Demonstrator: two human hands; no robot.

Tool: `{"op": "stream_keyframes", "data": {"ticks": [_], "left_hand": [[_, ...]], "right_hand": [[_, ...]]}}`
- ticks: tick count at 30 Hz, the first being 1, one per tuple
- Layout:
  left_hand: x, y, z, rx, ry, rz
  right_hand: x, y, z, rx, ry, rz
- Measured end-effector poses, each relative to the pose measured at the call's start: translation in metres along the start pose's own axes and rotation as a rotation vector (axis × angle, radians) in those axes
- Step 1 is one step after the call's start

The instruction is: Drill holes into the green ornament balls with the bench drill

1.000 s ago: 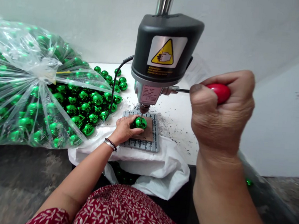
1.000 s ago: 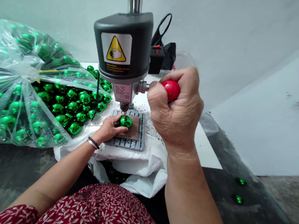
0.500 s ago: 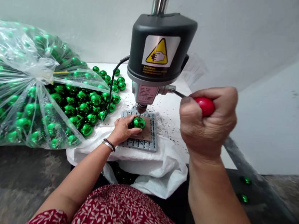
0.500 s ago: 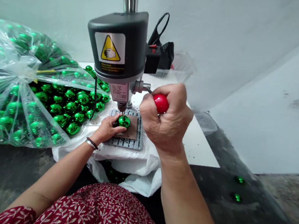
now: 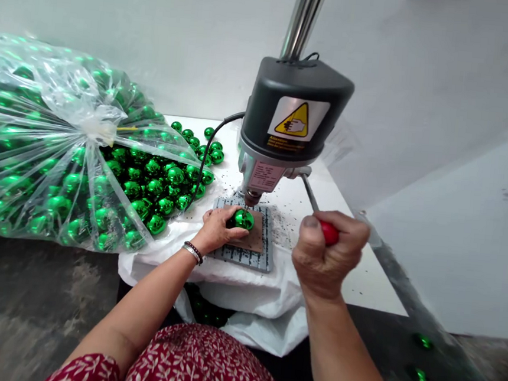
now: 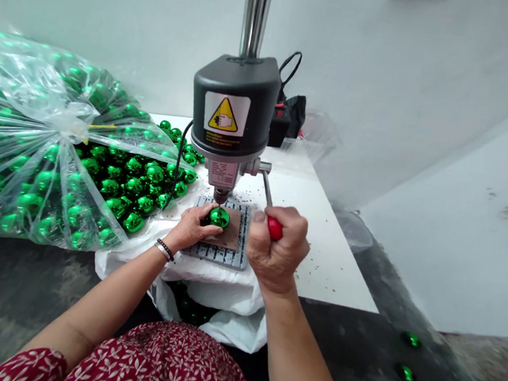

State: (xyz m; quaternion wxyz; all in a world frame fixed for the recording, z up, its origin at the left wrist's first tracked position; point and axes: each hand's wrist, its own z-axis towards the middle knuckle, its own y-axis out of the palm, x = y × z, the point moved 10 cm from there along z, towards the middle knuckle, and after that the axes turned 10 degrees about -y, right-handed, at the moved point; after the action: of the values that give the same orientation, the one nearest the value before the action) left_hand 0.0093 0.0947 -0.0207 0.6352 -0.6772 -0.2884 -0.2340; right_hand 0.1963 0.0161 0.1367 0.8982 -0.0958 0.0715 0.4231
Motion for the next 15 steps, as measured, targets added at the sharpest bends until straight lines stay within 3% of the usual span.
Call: {"op": "stream_keyframes", "data": {"ticks": [3, 7, 9, 12, 15], "left_hand": [[0.000, 0.000, 0.000, 0.009, 0.009, -0.002], [0.001, -0.002, 0.000, 0.044, 0.000, -0.055], [0.002, -0.004, -0.003, 0.061, 0.000, -0.108], [0.003, -0.009, -0.016, 0.055, 0.026, -0.200], [0.004, -0.013, -0.038, -0.034, 0.082, -0.233]], "right_hand": [[0.002, -0.001, 0.006, 0.057, 0.015, 0.006], [0.012, 0.009, 0.056, 0.041, 0.125, -0.002], [0.032, 0.024, 0.077, -0.074, 0.339, 0.008], [0.050, 0.032, 0.093, -0.130, 0.488, -0.017], [0.055, 0.035, 0.093, -0.128, 0.419, 0.005]]}}
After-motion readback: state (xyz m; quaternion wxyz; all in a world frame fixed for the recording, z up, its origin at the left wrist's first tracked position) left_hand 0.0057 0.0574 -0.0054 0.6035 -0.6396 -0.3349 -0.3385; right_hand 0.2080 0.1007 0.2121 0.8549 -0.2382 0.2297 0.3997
